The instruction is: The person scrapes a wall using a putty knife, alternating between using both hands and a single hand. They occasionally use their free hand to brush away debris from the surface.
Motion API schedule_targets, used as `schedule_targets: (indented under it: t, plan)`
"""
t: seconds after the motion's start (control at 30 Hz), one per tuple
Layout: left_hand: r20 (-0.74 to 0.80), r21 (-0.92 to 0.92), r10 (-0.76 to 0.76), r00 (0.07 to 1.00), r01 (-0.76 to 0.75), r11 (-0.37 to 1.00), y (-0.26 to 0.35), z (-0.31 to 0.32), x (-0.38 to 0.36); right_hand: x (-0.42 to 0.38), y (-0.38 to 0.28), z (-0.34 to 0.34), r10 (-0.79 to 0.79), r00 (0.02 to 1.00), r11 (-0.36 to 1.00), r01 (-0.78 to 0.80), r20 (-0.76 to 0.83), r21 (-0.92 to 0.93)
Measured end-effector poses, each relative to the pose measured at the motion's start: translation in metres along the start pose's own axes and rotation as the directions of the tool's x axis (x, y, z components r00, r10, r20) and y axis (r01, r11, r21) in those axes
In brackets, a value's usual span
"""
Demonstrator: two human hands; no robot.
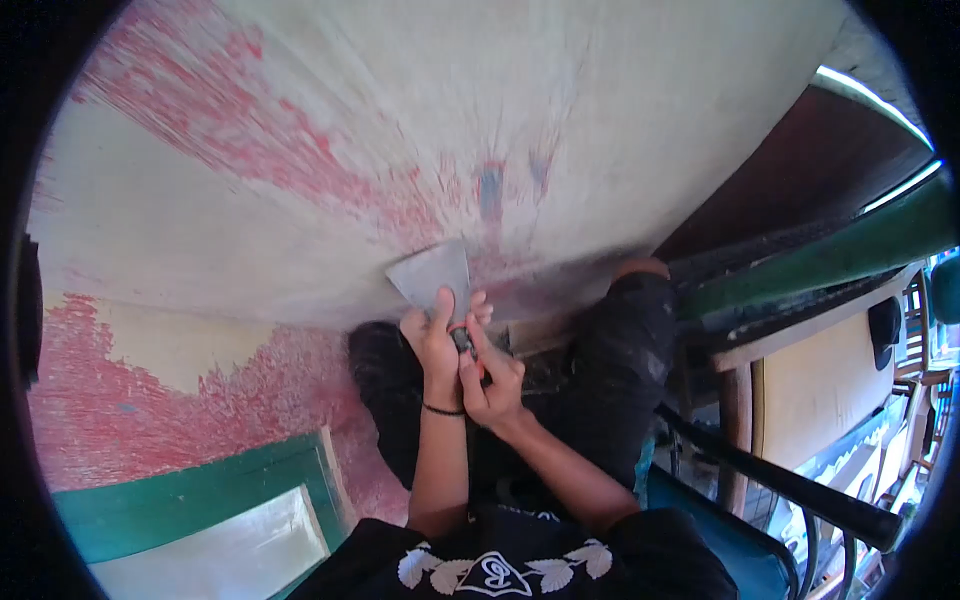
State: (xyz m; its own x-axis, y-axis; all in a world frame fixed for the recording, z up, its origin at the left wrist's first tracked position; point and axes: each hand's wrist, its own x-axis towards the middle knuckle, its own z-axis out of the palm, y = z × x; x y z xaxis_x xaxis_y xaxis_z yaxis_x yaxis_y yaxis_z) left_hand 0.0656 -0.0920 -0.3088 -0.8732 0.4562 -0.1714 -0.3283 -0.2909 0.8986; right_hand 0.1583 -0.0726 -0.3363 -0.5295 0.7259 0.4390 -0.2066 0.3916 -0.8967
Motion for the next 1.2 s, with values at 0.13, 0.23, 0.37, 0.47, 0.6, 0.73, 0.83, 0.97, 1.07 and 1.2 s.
schedule_targets:
  t: [0.13,0.23,0.37,0.47,0.6,0.73,0.83,0.97,1.07,1.2]
  plan:
    - [0.006,-0.011,0.03,1.0,-0.03,0.999,-0.003,0.002,-0.001,-0.003,0.025,-0.004,0.041,0.998,0.999,-0.04,0.05,-0.02]
    - [-0.001,-0.045,0.068,0.998,-0.068,0.997,0.008,0.02,0.005,0.026,0.007,-0.009,-0.042,0.999,0.999,0.042,0.033,0.004]
    - [0.074,0.016,0.131,0.989,-0.133,0.991,0.034,0.03,0.001,0.021,-0.005,-0.006,-0.071,0.997,0.997,0.072,-0.032,0.022]
    - [0.04,0.008,0.041,0.998,-0.042,0.999,-0.011,0.004,0.005,0.013,0.018,-0.002,-0.112,0.992,0.994,0.112,-0.064,-0.006]
    - [0.003,0.046,0.069,0.998,-0.069,0.997,0.0,0.008,-0.001,0.005,0.016,-0.003,-0.02,0.999,1.0,0.02,-0.031,0.012]
    - [0.006,-0.049,0.029,1.0,-0.029,0.998,-0.017,-0.001,0.003,0.001,0.008,-0.006,0.02,1.0,1.0,-0.02,-0.005,0.022]
    - [-0.037,0.024,0.037,0.999,-0.037,0.999,-0.009,0.008,-0.001,0.004,0.02,-0.009,0.02,1.0,1.0,-0.02,0.022,0.008]
    - [-0.038,0.05,0.016,0.999,-0.015,0.999,-0.006,0.005,-0.001,-0.003,0.011,-0.004,0.007,0.999,0.999,-0.006,-0.034,0.033]
    - [-0.032,0.009,0.065,0.997,-0.064,0.998,-0.012,0.007,0.004,0.002,0.018,-0.006,-0.003,1.0,0.999,0.004,-0.016,0.032]
    - [-0.012,0.027,0.171,0.985,-0.17,0.985,0.022,0.037,0.012,0.035,0.009,-0.007,-0.118,0.992,0.991,0.12,-0.043,0.059]
